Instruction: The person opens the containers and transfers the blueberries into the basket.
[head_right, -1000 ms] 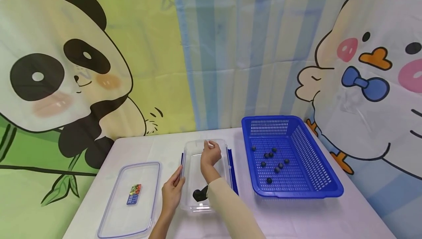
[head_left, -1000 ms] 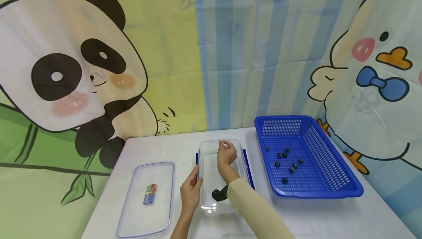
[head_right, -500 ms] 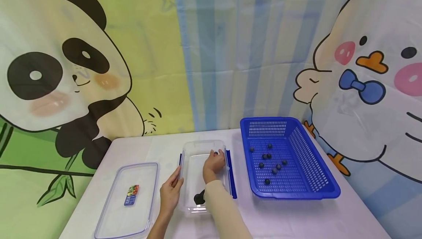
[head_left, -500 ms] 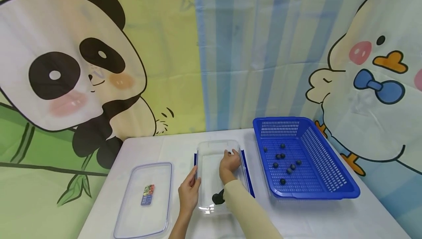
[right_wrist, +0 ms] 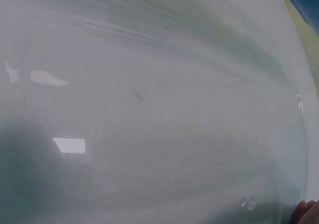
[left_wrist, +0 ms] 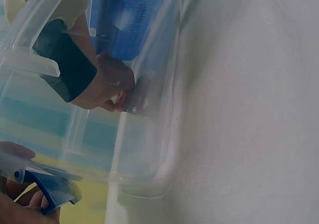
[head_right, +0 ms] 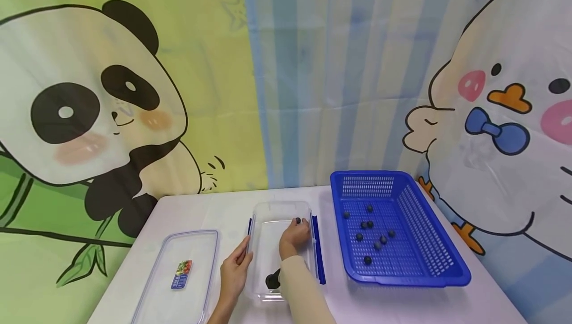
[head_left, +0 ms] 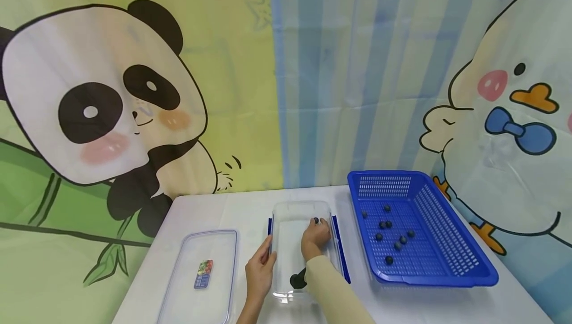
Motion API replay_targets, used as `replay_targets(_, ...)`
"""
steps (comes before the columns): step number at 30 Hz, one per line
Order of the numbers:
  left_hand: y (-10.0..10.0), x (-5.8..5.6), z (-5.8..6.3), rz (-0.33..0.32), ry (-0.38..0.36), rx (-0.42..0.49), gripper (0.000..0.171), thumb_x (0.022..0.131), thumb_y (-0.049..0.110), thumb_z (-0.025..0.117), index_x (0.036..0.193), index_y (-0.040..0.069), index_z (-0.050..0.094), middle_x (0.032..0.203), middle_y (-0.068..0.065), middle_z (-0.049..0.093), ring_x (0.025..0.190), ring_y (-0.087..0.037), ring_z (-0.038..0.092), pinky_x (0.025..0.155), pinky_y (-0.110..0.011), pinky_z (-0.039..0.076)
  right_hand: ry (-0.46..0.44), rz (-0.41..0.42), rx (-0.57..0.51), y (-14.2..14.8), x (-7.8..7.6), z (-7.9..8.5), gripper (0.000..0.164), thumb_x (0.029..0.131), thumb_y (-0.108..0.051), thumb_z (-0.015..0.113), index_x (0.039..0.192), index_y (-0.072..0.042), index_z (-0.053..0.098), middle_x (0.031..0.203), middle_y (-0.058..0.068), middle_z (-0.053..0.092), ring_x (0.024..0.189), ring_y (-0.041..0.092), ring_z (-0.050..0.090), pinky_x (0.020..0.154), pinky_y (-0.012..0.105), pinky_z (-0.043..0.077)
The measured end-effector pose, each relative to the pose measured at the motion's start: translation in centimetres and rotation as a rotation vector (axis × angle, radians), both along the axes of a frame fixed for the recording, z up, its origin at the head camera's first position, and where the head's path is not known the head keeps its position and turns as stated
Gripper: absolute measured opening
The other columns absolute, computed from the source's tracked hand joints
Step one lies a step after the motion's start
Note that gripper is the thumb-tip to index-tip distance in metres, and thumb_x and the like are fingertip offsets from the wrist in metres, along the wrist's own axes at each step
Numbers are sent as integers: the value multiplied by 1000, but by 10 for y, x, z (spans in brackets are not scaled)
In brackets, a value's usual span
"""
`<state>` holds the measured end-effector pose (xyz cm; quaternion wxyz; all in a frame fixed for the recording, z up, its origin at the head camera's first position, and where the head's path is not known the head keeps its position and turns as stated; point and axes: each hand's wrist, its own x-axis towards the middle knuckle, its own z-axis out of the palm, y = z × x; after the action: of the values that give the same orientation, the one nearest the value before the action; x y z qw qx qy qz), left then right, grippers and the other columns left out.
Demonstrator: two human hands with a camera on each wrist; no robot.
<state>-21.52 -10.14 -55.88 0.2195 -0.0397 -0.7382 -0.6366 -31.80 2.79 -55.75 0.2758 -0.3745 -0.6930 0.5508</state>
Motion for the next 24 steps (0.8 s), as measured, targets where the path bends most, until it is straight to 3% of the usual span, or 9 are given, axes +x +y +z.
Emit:
replay_targets(5, -1, 1, -1, 1, 42, 6, 41, 79, -13, 60, 119, -5, 58, 123, -20, 55, 113, -32, 51, 90, -20, 45, 8, -15, 8, -1, -3, -3, 25, 80, -4, 69, 100, 10, 65, 95, 28, 64, 90, 44, 57, 84, 50, 48)
replay_targets(11, 0, 1, -3, -5, 15, 11, 41, 80, -12, 60, 120, -3, 58, 124, -18, 55, 113, -29, 51, 91, -20, 45, 13, -76, 20, -1, -13, -14, 18, 78, 0, 70, 91, 12, 67, 91, 29, 64, 88, 45, 58, 85, 51, 47)
replay_targets(24, 2, 3, -1, -6, 36, 11, 40, 80, -11, 60, 120, -5, 58, 123, -20, 55, 114, -32, 50, 91, -21, 45, 87, -63, 54, 2, -16, -19, 13, 74, 2, 72, 82, 11, 69, 83, 26, 65, 81, 44, 58, 82, 50, 47)
